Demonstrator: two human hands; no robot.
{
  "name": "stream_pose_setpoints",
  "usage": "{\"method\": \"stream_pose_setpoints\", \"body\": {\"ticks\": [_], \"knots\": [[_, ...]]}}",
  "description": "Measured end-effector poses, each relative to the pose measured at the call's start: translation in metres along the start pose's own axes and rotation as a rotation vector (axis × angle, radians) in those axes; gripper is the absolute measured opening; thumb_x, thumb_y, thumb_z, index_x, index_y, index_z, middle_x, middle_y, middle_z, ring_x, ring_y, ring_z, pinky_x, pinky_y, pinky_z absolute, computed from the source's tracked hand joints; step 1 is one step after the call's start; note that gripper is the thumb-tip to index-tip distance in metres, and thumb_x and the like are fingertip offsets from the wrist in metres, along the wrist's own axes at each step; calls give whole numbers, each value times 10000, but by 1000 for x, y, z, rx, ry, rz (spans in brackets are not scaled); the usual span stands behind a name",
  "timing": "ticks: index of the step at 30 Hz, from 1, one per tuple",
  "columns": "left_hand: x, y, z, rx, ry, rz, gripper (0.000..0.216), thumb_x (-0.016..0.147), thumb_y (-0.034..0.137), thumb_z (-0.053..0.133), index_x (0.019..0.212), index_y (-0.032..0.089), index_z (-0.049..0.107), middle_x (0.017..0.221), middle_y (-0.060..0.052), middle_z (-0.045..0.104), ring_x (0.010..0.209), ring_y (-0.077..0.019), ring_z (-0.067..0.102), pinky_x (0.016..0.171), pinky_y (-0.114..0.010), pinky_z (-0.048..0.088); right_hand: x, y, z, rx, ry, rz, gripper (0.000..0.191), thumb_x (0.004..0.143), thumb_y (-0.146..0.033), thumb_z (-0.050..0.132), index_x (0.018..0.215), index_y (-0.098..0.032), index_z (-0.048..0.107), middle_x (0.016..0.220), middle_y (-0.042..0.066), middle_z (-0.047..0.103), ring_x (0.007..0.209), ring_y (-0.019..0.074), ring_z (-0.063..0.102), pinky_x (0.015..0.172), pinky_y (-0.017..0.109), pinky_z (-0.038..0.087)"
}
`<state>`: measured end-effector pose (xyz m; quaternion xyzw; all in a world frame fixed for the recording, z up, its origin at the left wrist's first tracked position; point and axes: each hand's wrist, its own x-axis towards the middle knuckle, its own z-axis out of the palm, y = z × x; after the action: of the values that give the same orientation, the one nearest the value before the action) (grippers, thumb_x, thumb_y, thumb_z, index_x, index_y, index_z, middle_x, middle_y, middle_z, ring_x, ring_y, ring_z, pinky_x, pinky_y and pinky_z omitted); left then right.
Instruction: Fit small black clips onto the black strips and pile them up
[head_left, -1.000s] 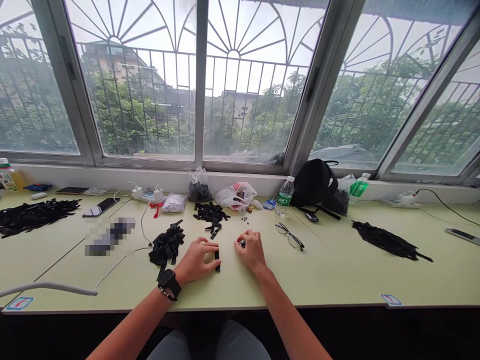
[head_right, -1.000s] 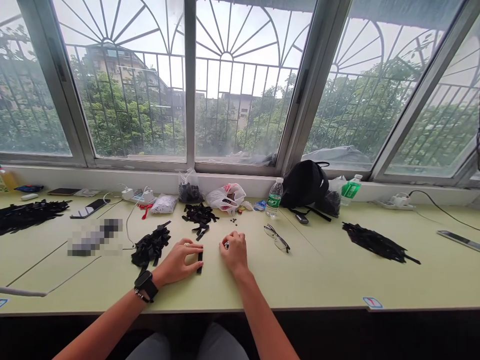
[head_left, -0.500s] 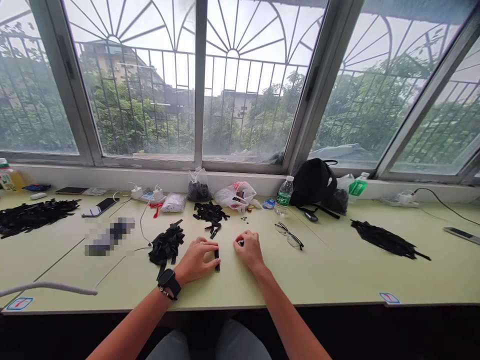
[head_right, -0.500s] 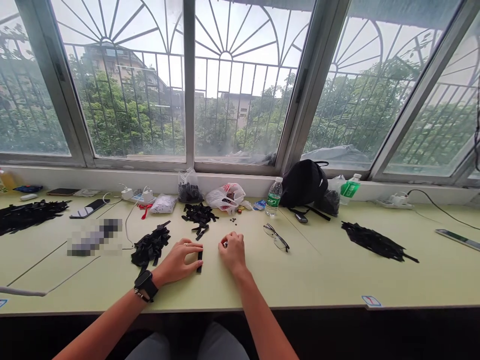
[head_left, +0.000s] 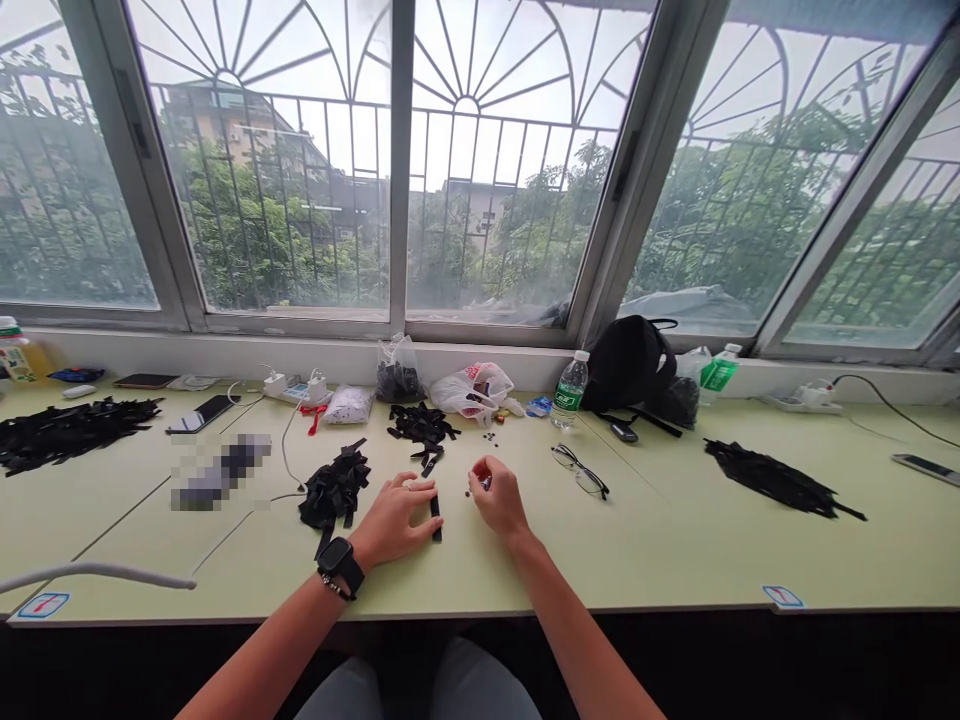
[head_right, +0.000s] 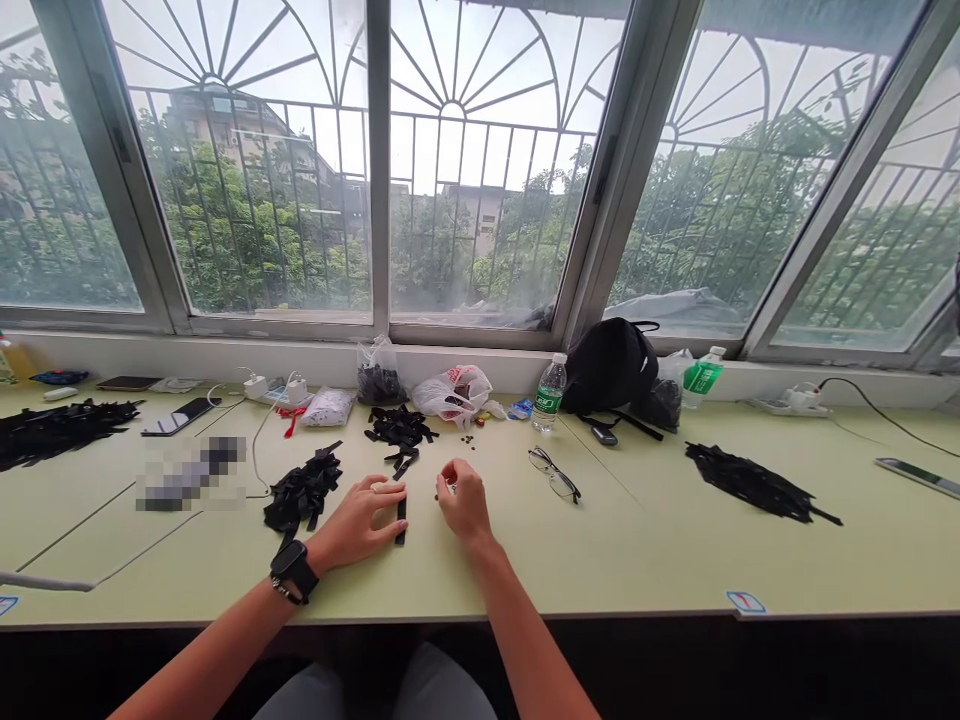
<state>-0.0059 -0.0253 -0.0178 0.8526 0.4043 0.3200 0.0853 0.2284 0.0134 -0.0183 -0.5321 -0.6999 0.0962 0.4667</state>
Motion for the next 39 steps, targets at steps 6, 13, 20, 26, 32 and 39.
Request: {"method": "stream_pose_setpoints", "body": {"ticks": [6, 13, 20, 26, 32, 39], "knots": [[-1, -4, 1, 4, 0, 14, 439, 880, 423, 729, 1307, 337, 676, 1409, -16, 654, 1367, -320, 502, 1141, -506, 422, -8, -20, 5, 215, -115, -86, 26, 824, -229, 590, 817, -219, 614, 760, 22, 684, 677, 183, 623, 658, 297, 498], [3, 9, -8, -26, -32, 40, 342, 926, 362, 661, 1267, 375, 687, 1341, 12, 691, 1265, -271, 575, 1147, -462, 400, -22, -29, 15, 245, -318, -210, 117, 814, -142, 555, 796, -213, 646, 789, -8, 708, 698, 149, 626, 684, 259, 492], [2, 14, -10, -24, -24, 22, 302, 895, 349, 677, 1190, 389, 726, 1244, 24, 732, 1237, -297, 578, 1100, -459, 441, -22, -26, 18, 188, -351, -209, 176, 777, -77, 553, 786, -213, 664, 798, -19, 730, 685, 142, 626, 696, 246, 478], [2, 11, -7, -17, -8, 13, 291, 865, 357, 696, 1152, 377, 742, 1333, 18, 694, 1241, -309, 579, 1086, -465, 459, -22, -26, 20, 153, -350, -247, 203, 778, -56, 543, 788, -221, 662, 822, -14, 723, 738, 156, 630, 723, 252, 467], [1, 9, -6, -22, -14, -3, 307, 824, 320, 722, 1127, 361, 750, 1354, 18, 683, 1263, -315, 566, 1094, -473, 451, -22, -32, 17, 93, -350, -281, 211, 769, -44, 524, 780, -223, 636, 811, 1, 686, 772, 168, 604, 730, 255, 444], [0, 7, -3, -28, -23, -19, 344, 781, 232, 701, 1092, 368, 762, 1386, 29, 668, 1289, -317, 554, 1104, -485, 448, -26, -44, 12, -15, -367, -334, 179, 693, -59, 557, 740, -224, 608, 730, -6, 636, 792, 189, 583, 750, 268, 425]]}}
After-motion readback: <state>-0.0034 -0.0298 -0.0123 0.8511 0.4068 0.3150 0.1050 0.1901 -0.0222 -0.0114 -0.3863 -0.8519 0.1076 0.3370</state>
